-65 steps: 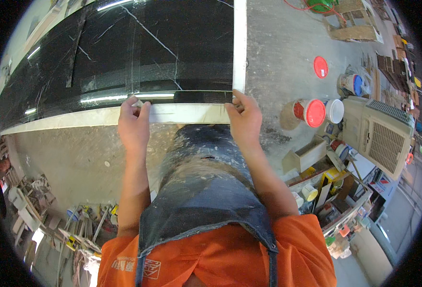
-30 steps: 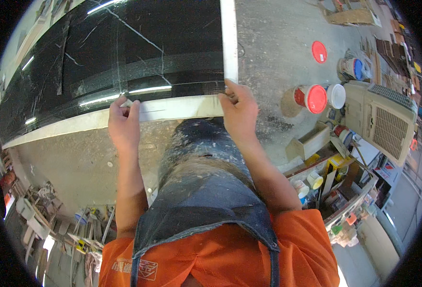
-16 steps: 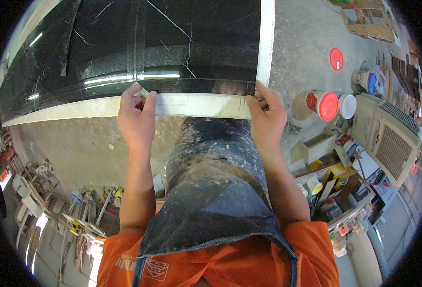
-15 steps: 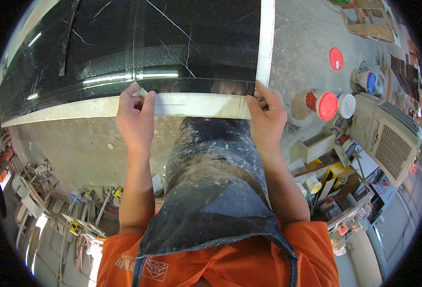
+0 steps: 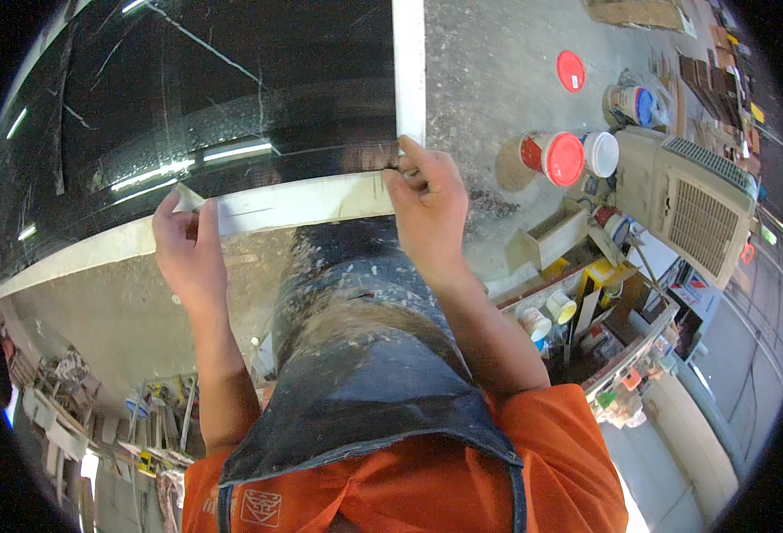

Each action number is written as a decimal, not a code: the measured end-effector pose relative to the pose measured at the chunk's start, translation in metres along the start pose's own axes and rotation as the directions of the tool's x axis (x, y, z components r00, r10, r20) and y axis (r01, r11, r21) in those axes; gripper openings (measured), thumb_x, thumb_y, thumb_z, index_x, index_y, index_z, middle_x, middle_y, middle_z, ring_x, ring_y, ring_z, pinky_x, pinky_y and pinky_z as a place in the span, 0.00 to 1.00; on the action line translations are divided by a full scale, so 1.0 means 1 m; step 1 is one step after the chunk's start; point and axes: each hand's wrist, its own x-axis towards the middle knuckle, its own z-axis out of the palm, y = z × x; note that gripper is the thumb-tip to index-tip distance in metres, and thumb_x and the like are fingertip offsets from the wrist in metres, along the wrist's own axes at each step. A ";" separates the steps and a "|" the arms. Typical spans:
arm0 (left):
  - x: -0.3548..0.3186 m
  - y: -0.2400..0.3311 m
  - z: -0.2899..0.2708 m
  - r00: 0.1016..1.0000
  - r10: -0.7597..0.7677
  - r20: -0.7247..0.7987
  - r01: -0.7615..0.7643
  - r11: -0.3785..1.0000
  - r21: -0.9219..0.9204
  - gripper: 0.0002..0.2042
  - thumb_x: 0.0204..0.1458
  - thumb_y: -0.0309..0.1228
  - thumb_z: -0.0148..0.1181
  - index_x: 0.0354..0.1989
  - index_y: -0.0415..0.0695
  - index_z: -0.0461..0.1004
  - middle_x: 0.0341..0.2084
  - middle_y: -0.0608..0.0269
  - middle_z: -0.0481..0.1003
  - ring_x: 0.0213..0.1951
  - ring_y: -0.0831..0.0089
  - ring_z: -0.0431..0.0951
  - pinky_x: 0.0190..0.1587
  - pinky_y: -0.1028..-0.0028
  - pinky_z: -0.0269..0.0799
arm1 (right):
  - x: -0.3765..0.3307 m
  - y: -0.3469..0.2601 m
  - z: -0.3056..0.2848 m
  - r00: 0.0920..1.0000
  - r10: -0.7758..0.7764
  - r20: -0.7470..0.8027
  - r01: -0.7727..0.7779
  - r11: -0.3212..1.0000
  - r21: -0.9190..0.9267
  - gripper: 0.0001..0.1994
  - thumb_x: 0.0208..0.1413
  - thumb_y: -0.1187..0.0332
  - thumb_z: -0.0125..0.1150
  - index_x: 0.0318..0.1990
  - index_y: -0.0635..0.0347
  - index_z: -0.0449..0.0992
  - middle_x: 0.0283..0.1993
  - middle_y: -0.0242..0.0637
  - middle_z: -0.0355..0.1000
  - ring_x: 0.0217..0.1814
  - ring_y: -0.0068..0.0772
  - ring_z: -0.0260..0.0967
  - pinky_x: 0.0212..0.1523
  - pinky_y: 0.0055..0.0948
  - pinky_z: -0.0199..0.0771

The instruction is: The person grinds the edges of black metal trim pieces using an angle grinder, then fits them onto the edges of a large black marble slab. They apply yellow tape to secure the trims in place.

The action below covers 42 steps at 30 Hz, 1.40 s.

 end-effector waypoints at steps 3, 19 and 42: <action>-0.003 -0.003 0.000 0.986 0.158 -0.046 -0.151 0.980 0.128 0.29 0.56 0.33 0.73 0.65 0.38 0.71 0.51 0.48 0.75 0.47 0.61 0.78 0.49 0.65 0.76 | 0.000 -0.005 0.001 0.999 0.039 0.000 -0.039 0.999 0.017 0.21 0.56 0.78 0.71 0.58 0.60 0.81 0.43 0.35 0.74 0.38 0.25 0.72 0.40 0.26 0.77; 0.002 -0.027 0.005 0.866 0.500 -0.001 -0.480 0.832 0.277 0.32 0.52 0.37 0.74 0.64 0.37 0.73 0.56 0.47 0.72 0.55 0.49 0.71 0.60 0.54 0.67 | 0.003 -0.005 -0.003 1.000 0.018 0.006 -0.017 0.999 -0.034 0.22 0.56 0.80 0.71 0.59 0.61 0.81 0.41 0.28 0.71 0.36 0.15 0.65 0.39 0.19 0.70; 0.004 -0.032 0.017 0.837 0.529 -0.141 -0.495 0.841 0.220 0.29 0.50 0.36 0.77 0.60 0.40 0.77 0.52 0.51 0.75 0.49 0.54 0.73 0.53 0.57 0.67 | 0.002 0.001 -0.005 1.000 0.027 0.012 -0.027 0.999 0.026 0.21 0.58 0.82 0.68 0.60 0.64 0.81 0.42 0.25 0.70 0.41 0.14 0.64 0.42 0.17 0.67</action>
